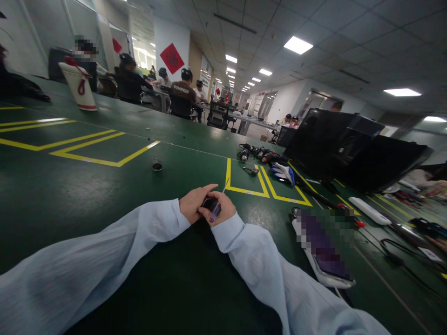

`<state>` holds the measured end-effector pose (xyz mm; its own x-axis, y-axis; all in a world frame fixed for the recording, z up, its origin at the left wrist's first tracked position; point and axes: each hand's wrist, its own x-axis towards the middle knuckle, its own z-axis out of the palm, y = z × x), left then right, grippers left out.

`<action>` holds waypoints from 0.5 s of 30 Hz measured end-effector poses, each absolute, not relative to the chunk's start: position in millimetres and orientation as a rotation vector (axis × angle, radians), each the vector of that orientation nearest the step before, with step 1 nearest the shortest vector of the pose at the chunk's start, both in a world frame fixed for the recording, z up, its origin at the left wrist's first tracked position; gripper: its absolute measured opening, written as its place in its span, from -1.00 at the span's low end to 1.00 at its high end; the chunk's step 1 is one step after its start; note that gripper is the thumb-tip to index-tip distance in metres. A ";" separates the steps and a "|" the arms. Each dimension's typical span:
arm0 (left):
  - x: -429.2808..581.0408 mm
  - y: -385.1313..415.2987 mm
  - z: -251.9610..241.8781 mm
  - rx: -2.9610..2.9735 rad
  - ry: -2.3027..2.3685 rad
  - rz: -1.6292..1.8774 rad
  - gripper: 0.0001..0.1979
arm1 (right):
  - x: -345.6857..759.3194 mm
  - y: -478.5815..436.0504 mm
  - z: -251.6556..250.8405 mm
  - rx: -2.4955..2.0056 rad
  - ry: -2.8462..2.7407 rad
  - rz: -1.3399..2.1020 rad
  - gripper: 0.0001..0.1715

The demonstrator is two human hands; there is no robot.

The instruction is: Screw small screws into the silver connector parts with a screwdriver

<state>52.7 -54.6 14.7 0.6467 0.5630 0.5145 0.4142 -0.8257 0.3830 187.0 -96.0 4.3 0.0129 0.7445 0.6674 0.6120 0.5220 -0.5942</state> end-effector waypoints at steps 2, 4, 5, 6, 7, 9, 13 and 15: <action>52.4 -54.8 15.2 2.634 0.813 0.924 -0.24 | 188.6 -90.6 1.7 -1.129 -1.717 0.143 -0.57; 52.5 -55.3 16.5 2.633 0.828 0.915 -0.23 | 189.3 -87.5 0.9 -1.099 -1.761 0.135 -0.60; 52.7 -55.5 17.2 2.636 0.829 0.917 -0.24 | 189.4 -87.1 1.6 -1.088 -1.766 0.125 -0.63; 52.8 -55.6 18.1 2.644 0.824 0.924 -0.25 | 189.4 -87.3 2.9 -1.078 -1.762 0.110 -0.67; 52.5 -55.4 19.2 2.653 0.820 0.934 -0.28 | 189.6 -87.7 4.8 -1.068 -1.752 0.095 -0.70; 50.3 -54.1 22.2 2.667 0.810 0.964 -0.32 | 192.0 -87.2 9.4 -1.058 -1.712 0.064 -0.72; 35.3 -45.4 33.2 2.631 0.871 1.127 -0.39 | 213.4 -69.8 14.3 -1.155 -1.520 -0.008 -0.71; 23.0 -38.1 41.1 2.569 0.988 1.223 -0.47 | 234.5 -54.7 14.0 -1.249 -1.372 0.001 -0.68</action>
